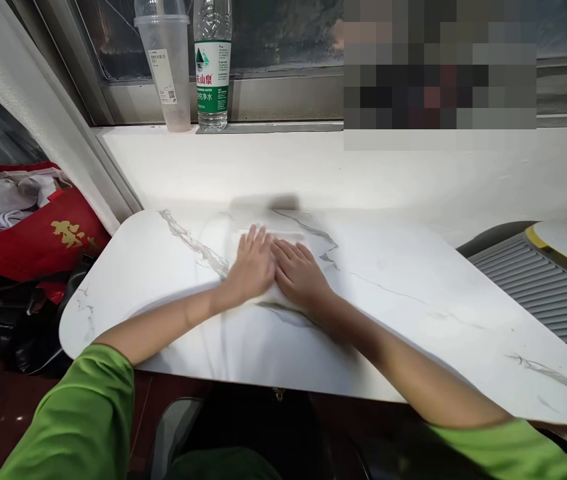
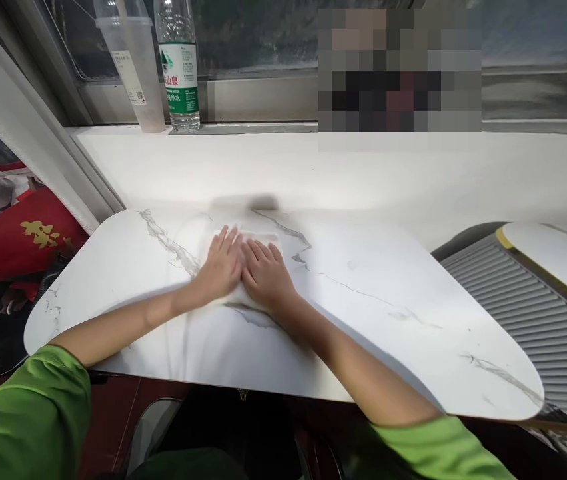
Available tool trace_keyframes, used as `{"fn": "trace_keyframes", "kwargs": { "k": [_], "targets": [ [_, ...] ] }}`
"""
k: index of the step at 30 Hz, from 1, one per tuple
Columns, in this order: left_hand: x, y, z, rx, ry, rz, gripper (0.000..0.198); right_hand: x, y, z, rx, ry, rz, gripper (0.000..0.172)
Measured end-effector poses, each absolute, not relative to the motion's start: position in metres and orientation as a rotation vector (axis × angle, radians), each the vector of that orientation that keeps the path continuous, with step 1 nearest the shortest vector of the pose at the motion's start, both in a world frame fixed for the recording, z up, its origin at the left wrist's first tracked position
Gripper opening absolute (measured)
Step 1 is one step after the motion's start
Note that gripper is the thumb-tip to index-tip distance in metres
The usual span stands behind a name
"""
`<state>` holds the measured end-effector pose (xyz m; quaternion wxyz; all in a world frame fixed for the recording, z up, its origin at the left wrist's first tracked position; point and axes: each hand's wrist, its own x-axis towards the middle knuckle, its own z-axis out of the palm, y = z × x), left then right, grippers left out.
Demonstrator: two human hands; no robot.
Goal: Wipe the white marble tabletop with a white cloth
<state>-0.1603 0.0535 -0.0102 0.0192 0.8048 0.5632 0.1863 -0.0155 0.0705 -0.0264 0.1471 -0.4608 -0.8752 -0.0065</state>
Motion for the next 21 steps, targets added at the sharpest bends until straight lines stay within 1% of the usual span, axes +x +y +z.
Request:
{"fn": "trace_keyframes", "kwargs": {
  "k": [3,6,10,12,15,21],
  "targets": [
    [-0.133,0.01,-0.01,2.583,1.534,0.569,0.061,0.022,0.022,-0.034,-1.214,-2.478,-0.128,0.055],
    [-0.111,-0.025,-0.008,2.561,1.43,0.493,0.062,0.052,-0.016,-0.037,-1.086,-2.445,-0.219,0.053],
    [-0.097,-0.045,-0.007,2.568,1.328,0.437,0.058,0.073,-0.037,-0.037,-1.06,-2.428,-0.276,0.051],
    [-0.095,-0.041,-0.008,2.596,1.301,0.413,0.056,0.076,-0.032,-0.038,-1.084,-2.417,-0.255,0.05],
    [-0.094,-0.022,-0.01,2.608,1.396,0.407,0.057,0.076,-0.009,-0.04,-1.161,-2.393,-0.208,0.052],
    [-0.087,0.046,-0.01,2.544,1.617,0.328,0.054,0.065,0.062,-0.039,-1.379,-2.396,-0.138,0.055]
  ]
}}
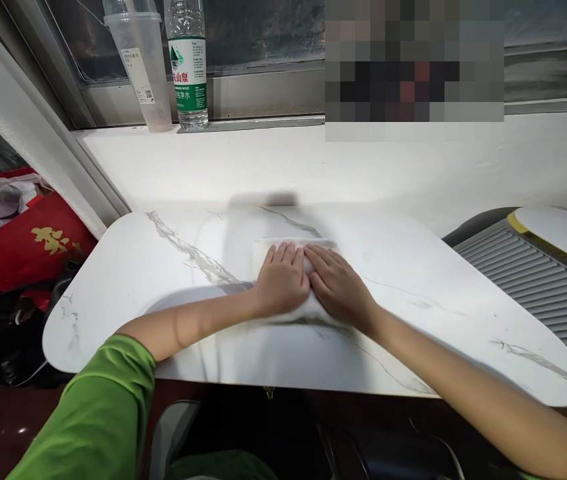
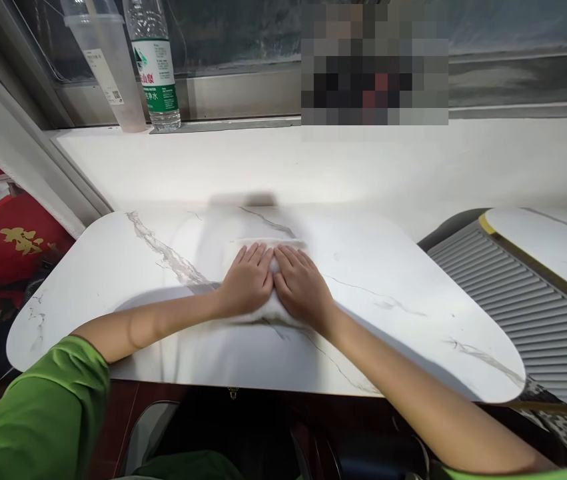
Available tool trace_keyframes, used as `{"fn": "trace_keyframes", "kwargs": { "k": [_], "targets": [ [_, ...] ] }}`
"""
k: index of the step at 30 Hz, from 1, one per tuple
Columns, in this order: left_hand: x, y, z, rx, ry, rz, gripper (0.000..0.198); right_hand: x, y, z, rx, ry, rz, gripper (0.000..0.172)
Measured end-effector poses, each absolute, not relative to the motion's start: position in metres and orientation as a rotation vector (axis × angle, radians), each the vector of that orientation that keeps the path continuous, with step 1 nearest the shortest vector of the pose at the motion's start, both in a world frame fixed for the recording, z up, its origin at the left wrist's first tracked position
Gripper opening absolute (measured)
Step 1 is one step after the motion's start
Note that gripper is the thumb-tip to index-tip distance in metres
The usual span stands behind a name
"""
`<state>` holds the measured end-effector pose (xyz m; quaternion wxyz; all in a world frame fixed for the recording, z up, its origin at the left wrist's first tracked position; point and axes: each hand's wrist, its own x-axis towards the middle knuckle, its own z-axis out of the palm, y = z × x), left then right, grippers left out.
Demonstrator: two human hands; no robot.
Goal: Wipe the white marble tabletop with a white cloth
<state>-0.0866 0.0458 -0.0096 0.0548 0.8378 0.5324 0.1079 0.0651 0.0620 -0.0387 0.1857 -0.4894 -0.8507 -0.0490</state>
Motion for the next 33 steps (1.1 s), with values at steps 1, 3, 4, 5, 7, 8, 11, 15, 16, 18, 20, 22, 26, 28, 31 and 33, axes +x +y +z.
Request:
{"fn": "trace_keyframes", "kwargs": {
  "k": [1,3,4,5,7,8,11,15,16,18,20,22,26,28,31,33],
  "targets": [
    [-0.086,0.061,-0.009,2.541,1.627,0.309,0.054,0.062,0.076,-0.038,-1.41,-2.394,-0.139,0.055],
    [-0.086,0.092,-0.006,2.547,1.62,0.268,0.054,0.057,0.104,-0.036,-1.503,-2.349,-0.176,0.053],
    [-0.086,0.108,-0.005,2.551,1.614,0.253,0.053,0.054,0.119,-0.035,-1.556,-2.308,-0.207,0.052],
    [-0.086,0.123,-0.004,2.552,1.614,0.246,0.053,0.052,0.133,-0.035,-1.604,-2.263,-0.234,0.051],
    [-0.086,0.148,-0.004,2.551,1.632,0.261,0.052,0.049,0.159,-0.037,-1.649,-2.2,-0.252,0.049],
    [-0.086,0.158,-0.004,2.548,1.647,0.272,0.052,0.049,0.17,-0.037,-1.643,-2.19,-0.239,0.048],
    [-0.086,0.173,-0.007,2.542,1.685,0.286,0.052,0.049,0.193,-0.04,-1.588,-2.219,-0.18,0.047],
    [-0.087,0.173,-0.011,2.554,1.701,0.28,0.052,0.053,0.198,-0.044,-1.553,-2.252,-0.176,0.049],
    [-0.087,0.172,-0.011,2.554,1.697,0.276,0.052,0.054,0.197,-0.045,-1.55,-2.259,-0.177,0.05],
    [-0.088,0.167,-0.01,2.549,1.69,0.269,0.052,0.055,0.191,-0.045,-1.557,-2.272,-0.167,0.052],
    [-0.088,0.16,-0.009,2.549,1.684,0.262,0.052,0.056,0.183,-0.045,-1.562,-2.277,-0.159,0.053],
    [-0.089,0.149,-0.009,2.556,1.676,0.259,0.051,0.056,0.17,-0.043,-1.548,-2.285,-0.167,0.053],
    [-0.094,0.11,-0.009,2.596,1.617,0.271,0.051,0.055,0.121,-0.041,-1.503,-2.301,-0.221,0.053],
    [-0.098,0.082,-0.01,2.63,1.574,0.301,0.05,0.053,0.087,-0.041,-1.493,-2.288,-0.264,0.052],
    [-0.107,0.032,-0.011,2.678,1.516,0.349,0.049,0.047,0.03,-0.043,-1.483,-2.275,-0.323,0.052],
    [-0.115,-0.002,-0.01,2.707,1.494,0.352,0.051,0.042,-0.004,-0.043,-1.445,-2.277,-0.352,0.053]
  ]
}}
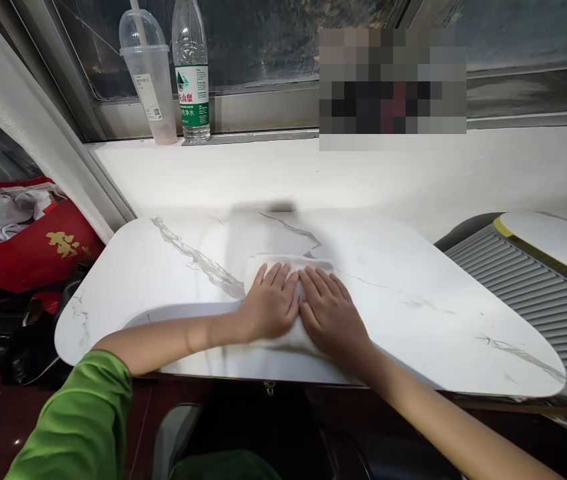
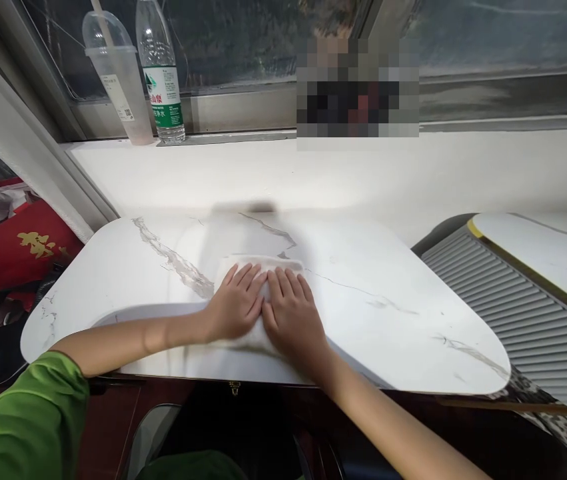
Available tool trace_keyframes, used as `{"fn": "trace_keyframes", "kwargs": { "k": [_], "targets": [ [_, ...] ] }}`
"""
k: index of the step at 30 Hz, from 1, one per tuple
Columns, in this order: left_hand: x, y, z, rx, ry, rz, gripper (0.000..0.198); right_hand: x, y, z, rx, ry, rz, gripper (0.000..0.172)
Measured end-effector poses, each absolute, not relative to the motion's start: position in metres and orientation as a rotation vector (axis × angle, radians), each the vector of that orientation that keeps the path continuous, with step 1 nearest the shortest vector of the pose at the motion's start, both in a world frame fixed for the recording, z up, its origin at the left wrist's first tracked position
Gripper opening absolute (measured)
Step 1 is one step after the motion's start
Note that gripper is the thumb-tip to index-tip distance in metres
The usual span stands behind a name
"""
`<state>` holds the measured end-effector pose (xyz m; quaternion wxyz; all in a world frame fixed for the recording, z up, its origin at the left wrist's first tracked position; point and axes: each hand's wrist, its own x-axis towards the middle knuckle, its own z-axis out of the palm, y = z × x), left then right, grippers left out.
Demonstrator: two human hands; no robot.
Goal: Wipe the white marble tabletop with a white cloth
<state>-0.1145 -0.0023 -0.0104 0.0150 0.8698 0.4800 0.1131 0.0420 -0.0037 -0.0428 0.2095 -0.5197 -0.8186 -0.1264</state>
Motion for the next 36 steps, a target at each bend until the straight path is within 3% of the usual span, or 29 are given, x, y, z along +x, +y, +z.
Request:
{"fn": "trace_keyframes", "kwargs": {
  "k": [8,25,31,36],
  "targets": [
    [-0.146,-0.056,-0.004,2.742,1.493,0.318,0.053,0.014,-0.044,-0.034,-1.285,-2.367,-0.327,0.054],
    [-0.196,0.157,-0.005,2.522,1.781,0.307,0.049,-0.062,0.165,-0.017,-1.475,-2.338,-0.023,0.045],
    [-0.197,0.144,-0.008,2.531,1.781,0.313,0.049,-0.056,0.154,-0.02,-1.433,-2.367,-0.043,0.05],
    [-0.199,0.086,-0.004,2.627,1.65,0.241,0.05,-0.051,0.092,-0.033,-1.447,-2.274,-0.118,0.051]
  ]
}}
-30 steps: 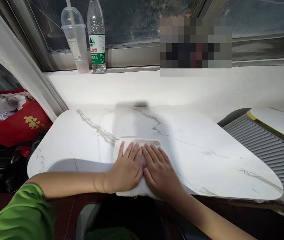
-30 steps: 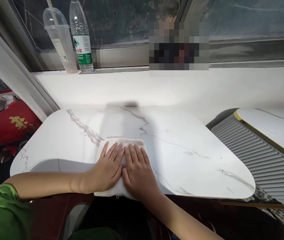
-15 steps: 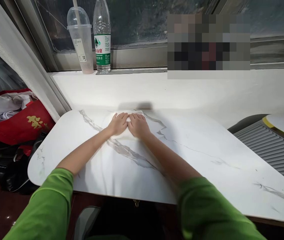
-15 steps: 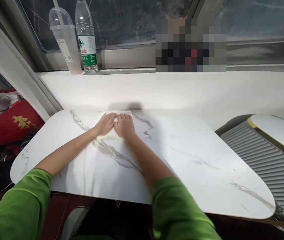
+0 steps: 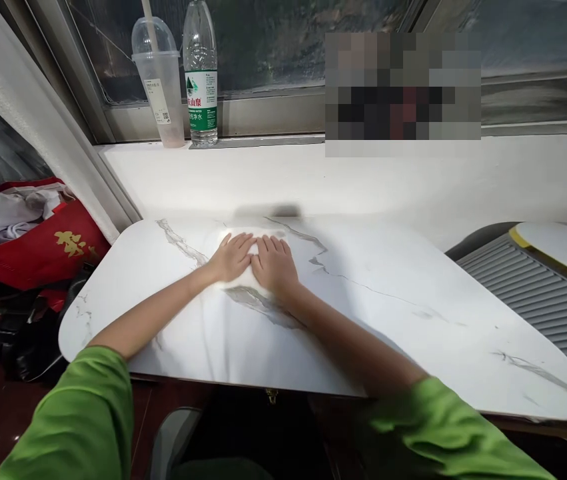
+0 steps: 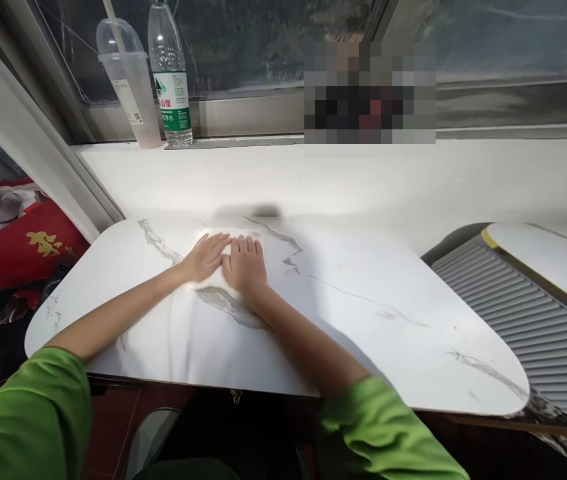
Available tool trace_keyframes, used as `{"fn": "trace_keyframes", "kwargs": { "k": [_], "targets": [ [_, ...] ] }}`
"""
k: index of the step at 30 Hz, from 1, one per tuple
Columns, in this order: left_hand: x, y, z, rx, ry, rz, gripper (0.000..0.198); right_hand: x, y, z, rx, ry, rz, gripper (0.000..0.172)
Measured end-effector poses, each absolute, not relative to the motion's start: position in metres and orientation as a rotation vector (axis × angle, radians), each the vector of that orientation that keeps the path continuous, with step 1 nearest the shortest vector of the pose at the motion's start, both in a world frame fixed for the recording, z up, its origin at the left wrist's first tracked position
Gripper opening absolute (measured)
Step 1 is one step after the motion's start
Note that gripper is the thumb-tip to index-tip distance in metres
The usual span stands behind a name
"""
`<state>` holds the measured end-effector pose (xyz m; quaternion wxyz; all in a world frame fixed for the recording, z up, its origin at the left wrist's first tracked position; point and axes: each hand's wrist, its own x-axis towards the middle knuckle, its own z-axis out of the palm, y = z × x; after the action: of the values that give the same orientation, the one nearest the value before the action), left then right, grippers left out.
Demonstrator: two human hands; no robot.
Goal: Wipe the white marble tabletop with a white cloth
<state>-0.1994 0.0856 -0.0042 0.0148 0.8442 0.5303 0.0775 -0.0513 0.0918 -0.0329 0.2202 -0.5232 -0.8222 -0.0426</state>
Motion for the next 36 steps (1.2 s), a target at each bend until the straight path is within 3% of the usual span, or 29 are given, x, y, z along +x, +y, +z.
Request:
{"fn": "trace_keyframes", "kwargs": {
  "k": [7,12,19,27,36],
  "targets": [
    [-0.207,-0.045,-0.009,2.717,1.589,0.445,0.053,-0.047,-0.029,-0.035,-1.237,-2.328,-0.203,0.051],
    [-0.223,-0.079,-0.01,2.663,1.648,0.464,0.054,-0.062,-0.054,-0.023,-1.159,-2.388,-0.107,0.053],
    [-0.248,0.008,0.001,2.407,1.854,0.244,0.052,-0.107,0.027,-0.022,-1.323,-2.38,0.001,0.053],
    [-0.27,0.133,0.006,2.244,1.962,0.384,0.048,-0.145,0.144,-0.023,-1.433,-2.194,0.041,0.041],
    [-0.272,0.134,0.001,2.28,1.964,0.327,0.05,-0.146,0.14,-0.026,-1.454,-2.223,0.002,0.048]
  ]
}}
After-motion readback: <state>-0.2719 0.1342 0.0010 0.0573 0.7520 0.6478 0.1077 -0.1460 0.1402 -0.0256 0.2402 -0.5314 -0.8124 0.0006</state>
